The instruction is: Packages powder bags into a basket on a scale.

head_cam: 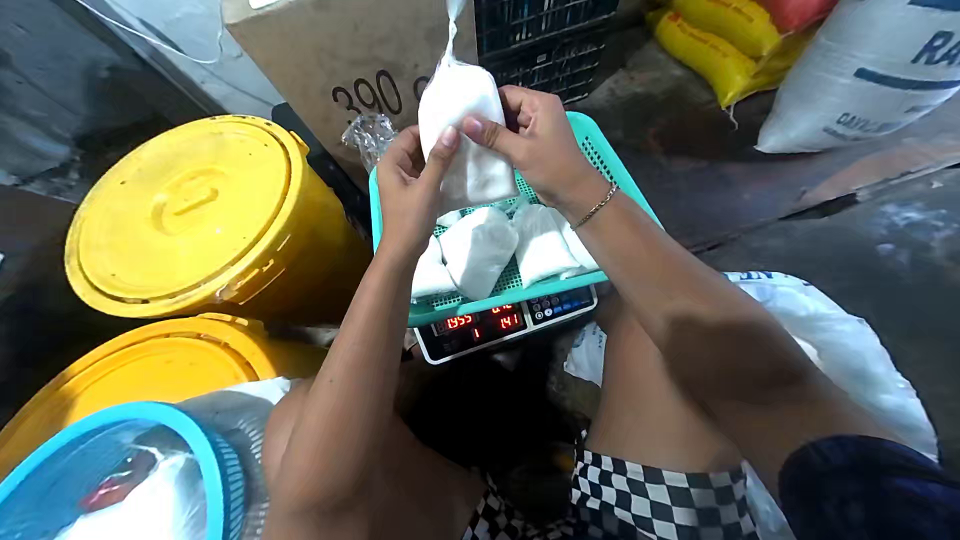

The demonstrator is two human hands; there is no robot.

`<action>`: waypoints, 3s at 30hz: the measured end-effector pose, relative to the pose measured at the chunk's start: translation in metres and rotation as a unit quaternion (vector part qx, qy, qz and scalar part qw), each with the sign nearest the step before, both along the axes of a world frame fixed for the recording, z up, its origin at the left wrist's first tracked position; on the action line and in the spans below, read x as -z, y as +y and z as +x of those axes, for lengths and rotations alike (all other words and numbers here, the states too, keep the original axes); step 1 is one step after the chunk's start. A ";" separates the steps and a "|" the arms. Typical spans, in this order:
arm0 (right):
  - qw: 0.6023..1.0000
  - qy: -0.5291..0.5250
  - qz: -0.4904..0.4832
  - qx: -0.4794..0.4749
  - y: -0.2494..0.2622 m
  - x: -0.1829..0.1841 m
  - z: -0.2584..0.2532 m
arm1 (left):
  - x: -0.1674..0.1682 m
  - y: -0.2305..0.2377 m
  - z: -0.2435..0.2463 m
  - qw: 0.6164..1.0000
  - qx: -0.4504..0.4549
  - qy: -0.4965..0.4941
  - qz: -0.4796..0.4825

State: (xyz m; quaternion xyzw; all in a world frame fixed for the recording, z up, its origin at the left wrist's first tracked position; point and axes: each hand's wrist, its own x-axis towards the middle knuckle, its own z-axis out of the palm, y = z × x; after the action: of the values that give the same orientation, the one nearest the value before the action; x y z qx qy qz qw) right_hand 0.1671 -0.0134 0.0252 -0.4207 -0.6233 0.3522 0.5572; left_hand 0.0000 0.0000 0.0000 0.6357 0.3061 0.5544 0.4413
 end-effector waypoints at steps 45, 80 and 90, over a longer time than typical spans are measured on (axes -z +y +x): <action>0.956 -0.065 -0.241 -0.157 -0.010 -0.003 0.013 | -0.020 0.004 -0.024 0.965 0.018 0.169 -0.199; 0.994 -0.061 -0.036 -0.080 0.016 0.000 0.008 | -0.018 0.022 -0.028 0.976 0.018 0.217 -0.017; 0.995 -0.096 0.013 -0.037 0.003 -0.014 0.019 | -0.038 0.007 -0.029 0.973 0.053 0.222 0.026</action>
State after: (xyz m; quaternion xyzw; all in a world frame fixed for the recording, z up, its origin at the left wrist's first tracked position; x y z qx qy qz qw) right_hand 0.1857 -0.0103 0.0390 -0.4222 -0.6934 0.3225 0.4867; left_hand -0.0286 0.0067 0.0376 0.7693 0.3475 0.3833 0.3748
